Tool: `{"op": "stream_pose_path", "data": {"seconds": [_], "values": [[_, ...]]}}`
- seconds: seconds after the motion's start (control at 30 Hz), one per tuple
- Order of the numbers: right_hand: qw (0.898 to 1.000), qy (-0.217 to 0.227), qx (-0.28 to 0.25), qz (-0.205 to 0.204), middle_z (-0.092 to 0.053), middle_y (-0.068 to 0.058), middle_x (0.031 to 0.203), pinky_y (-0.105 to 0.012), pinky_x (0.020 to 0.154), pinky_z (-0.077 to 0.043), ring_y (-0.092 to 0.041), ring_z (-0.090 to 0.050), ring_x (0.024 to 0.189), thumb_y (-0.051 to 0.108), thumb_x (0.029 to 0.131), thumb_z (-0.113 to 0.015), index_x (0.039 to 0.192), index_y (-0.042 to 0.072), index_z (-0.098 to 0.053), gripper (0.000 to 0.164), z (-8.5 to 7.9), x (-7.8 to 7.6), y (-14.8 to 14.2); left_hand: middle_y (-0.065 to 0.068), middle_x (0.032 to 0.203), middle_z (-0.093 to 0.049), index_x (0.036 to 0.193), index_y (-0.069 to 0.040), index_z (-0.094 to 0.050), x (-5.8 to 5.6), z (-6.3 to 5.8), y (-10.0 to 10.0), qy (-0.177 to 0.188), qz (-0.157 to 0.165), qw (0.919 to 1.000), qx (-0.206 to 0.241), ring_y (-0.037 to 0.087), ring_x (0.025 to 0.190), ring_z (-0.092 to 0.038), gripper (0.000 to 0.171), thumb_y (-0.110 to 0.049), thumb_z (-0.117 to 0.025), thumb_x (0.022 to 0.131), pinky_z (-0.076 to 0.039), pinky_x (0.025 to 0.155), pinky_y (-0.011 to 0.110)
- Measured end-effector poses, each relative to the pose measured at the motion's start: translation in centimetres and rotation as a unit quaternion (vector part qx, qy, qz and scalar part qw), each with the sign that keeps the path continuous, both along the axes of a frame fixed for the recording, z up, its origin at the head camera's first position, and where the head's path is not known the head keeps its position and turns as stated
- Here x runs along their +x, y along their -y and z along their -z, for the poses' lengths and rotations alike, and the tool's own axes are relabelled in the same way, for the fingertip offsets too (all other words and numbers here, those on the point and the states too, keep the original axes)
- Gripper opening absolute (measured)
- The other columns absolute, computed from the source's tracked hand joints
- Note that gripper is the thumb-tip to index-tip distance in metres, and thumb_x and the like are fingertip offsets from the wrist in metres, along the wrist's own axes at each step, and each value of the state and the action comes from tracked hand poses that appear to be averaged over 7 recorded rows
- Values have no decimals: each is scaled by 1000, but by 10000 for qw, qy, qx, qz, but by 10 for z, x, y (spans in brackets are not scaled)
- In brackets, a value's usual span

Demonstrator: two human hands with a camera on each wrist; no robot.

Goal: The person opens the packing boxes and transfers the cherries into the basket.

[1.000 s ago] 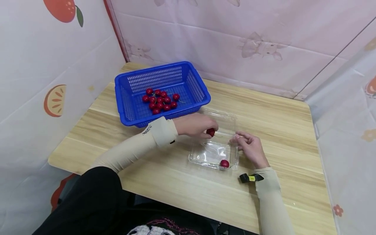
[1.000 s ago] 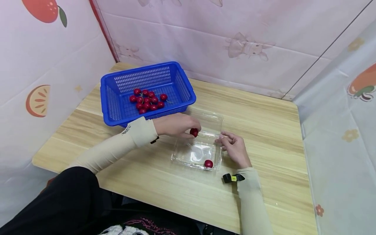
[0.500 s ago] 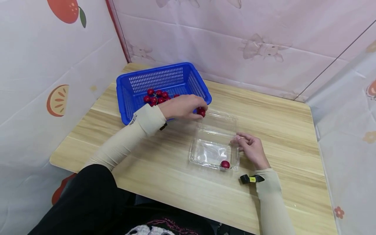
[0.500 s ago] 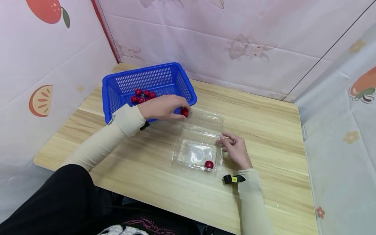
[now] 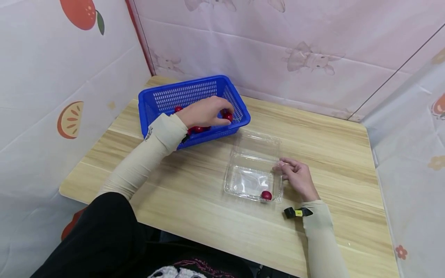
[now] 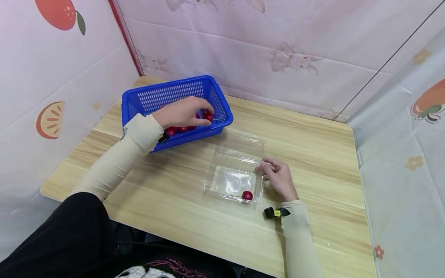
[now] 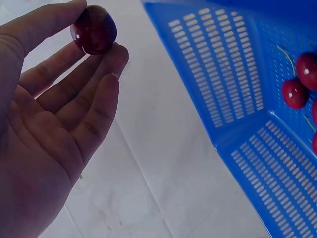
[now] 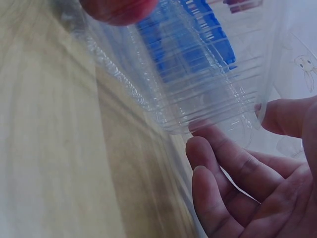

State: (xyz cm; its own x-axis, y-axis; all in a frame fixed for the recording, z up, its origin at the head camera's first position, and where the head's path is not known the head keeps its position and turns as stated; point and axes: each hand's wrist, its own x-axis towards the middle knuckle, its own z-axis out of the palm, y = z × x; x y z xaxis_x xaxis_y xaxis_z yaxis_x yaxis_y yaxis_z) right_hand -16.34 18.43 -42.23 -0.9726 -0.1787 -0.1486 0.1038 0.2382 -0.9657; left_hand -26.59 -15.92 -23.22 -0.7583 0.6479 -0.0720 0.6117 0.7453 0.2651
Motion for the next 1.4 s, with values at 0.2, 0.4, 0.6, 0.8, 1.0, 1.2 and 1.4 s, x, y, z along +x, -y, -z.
{"op": "stream_pose_path", "data": {"seconds": [0.2,0.4,0.6,0.8,1.0,1.2,1.4], "values": [[10000,26,3,-15,-77,-14,117,-22,77,-61,-11,-76,83,30,107,-57,149,-2,-49,53,0,1,1,9,131,-68,132,-8,-65,-12,1,13,-38,-348,9994,-56,23,115,-64,42,-32,-71,99,-54,106,40],[10000,-11,26,-2,-76,-17,119,-23,78,-61,-10,-76,86,31,107,-57,148,-1,-50,53,0,0,-1,12,136,-66,135,-7,-63,-21,0,30,47,-648,9978,-101,25,119,-63,43,-31,-69,100,-52,109,43],[10000,-62,0,-32,-75,-18,119,-24,79,-62,-7,-76,90,31,107,-57,148,-1,-51,52,2,0,0,15,138,-65,135,-5,-64,-32,3,52,134,-946,9953,-169,29,124,-61,42,-28,-69,100,-49,112,47],[10000,25,27,-40,-73,-22,122,-25,79,-62,-10,-77,87,31,107,-57,149,1,-50,52,2,-1,0,18,132,-68,132,-3,-65,-45,16,72,196,-1185,9924,-268,31,118,-64,40,-27,-69,100,-49,110,50],[10000,48,7,-3,-73,-22,122,-25,78,-62,-10,-77,87,30,107,-57,149,1,-49,52,1,-1,0,19,131,-68,132,-3,-65,-57,28,84,301,-1412,9890,-336,32,119,-64,40,-26,-68,100,-50,110,51],[10000,1,-6,-1,-75,-19,119,-24,79,-62,-6,-76,89,30,107,-57,149,-1,-49,52,2,-1,-1,17,127,-68,129,-4,-66,-69,33,84,436,-1490,9861,-590,31,114,-63,37,-27,-68,100,-52,106,50],[10000,-22,-14,-25,-76,-17,117,-25,79,-62,-6,-76,89,30,107,-57,148,-1,-50,52,4,-2,0,17,124,-68,126,-3,-67,-83,44,85,385,-1425,9858,-800,31,111,-62,34,-26,-68,99,-52,103,50]]}}
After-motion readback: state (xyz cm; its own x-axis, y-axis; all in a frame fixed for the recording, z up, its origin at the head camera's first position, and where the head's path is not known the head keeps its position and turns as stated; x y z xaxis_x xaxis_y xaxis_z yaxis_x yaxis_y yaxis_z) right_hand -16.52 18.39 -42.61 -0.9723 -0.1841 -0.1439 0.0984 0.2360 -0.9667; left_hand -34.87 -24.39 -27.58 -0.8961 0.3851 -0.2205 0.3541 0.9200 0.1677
